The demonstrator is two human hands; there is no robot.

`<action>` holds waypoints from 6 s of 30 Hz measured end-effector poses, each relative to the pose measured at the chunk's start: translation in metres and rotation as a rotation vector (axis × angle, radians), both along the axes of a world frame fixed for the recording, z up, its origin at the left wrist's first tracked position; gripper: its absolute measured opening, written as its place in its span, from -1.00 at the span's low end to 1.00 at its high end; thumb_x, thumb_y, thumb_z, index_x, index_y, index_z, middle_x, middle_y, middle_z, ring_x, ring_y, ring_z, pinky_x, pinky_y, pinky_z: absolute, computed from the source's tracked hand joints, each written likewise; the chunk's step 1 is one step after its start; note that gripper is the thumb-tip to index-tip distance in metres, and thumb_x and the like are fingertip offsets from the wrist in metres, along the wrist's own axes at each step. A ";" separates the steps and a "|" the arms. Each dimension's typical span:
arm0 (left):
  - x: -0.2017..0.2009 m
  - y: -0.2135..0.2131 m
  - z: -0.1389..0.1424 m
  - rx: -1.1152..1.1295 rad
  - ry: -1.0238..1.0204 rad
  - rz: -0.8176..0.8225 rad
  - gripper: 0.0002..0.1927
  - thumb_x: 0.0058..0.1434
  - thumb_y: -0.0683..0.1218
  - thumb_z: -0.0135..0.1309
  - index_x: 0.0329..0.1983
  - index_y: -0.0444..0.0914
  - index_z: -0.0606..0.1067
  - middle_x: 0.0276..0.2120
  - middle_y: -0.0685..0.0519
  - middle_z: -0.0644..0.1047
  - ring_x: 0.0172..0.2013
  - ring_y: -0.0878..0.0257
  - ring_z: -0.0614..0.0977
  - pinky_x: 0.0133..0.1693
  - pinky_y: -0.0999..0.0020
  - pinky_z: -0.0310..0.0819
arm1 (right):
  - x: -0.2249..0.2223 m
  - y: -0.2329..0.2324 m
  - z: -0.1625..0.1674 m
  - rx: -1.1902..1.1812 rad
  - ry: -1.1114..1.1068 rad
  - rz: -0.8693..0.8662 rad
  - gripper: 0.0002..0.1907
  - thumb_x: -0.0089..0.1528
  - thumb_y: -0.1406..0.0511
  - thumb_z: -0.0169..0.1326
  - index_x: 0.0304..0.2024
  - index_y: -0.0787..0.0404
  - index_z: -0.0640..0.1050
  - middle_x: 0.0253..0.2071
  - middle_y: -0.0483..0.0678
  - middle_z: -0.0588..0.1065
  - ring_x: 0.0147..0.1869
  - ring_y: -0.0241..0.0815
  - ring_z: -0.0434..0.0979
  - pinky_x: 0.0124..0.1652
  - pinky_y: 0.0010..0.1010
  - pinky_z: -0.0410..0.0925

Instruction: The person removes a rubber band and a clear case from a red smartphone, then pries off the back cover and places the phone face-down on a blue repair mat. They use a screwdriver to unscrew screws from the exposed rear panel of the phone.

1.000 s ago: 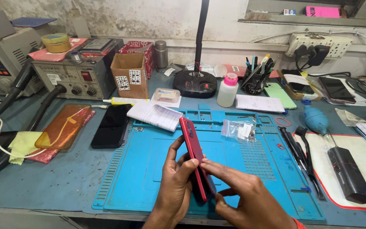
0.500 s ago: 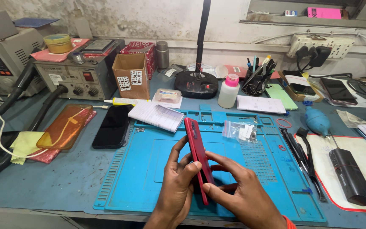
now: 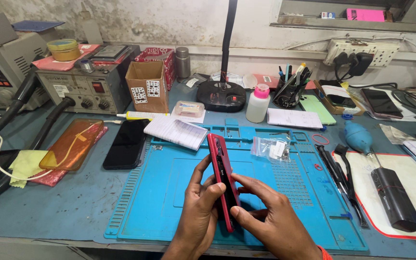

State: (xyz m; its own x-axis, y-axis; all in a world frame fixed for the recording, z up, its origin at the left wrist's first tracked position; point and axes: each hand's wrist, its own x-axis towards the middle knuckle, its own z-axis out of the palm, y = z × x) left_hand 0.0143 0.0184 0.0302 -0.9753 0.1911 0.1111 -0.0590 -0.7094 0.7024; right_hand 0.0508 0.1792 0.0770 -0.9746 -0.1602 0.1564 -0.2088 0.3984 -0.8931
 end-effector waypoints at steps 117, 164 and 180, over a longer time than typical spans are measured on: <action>0.008 0.002 0.005 -0.022 0.094 -0.201 -0.31 0.21 -0.17 0.15 0.42 -0.28 0.25 0.10 -0.19 0.53 0.05 0.14 0.62 0.08 0.20 0.58 | 0.004 -0.008 -0.027 -0.112 0.122 -0.214 0.09 -0.21 0.25 0.50 0.36 0.00 0.30 0.07 -0.01 0.40 0.10 -0.17 0.53 -0.11 -0.31 0.54; 0.003 0.003 -0.012 0.008 0.052 -0.246 -0.39 0.31 -0.11 -0.02 0.45 -0.27 0.27 0.06 -0.05 0.57 -0.04 0.26 0.65 0.02 0.25 0.61 | -0.032 0.027 -0.018 -0.787 -0.171 -0.208 -0.72 0.27 0.14 0.12 -0.17 0.21 0.57 -0.29 -0.15 0.57 -0.22 -0.34 0.54 -0.17 -0.33 0.44; 0.004 0.005 -0.005 0.007 0.040 -0.177 -0.36 0.31 -0.11 -0.04 0.47 -0.21 0.22 0.08 -0.07 0.54 -0.01 0.25 0.63 0.04 0.22 0.61 | -0.019 0.017 -0.005 -0.623 -0.079 -0.257 -0.74 0.26 0.11 0.13 -0.24 0.18 0.55 -0.29 -0.22 0.57 -0.21 -0.42 0.53 -0.18 -0.42 0.42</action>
State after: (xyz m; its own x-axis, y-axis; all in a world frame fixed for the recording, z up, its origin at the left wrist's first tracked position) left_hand 0.0187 0.0235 0.0250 -0.9213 0.3582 0.1515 -0.1551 -0.6956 0.7015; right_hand 0.0321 0.1966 0.0719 -0.9820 0.1749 0.0710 -0.1008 -0.1676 -0.9807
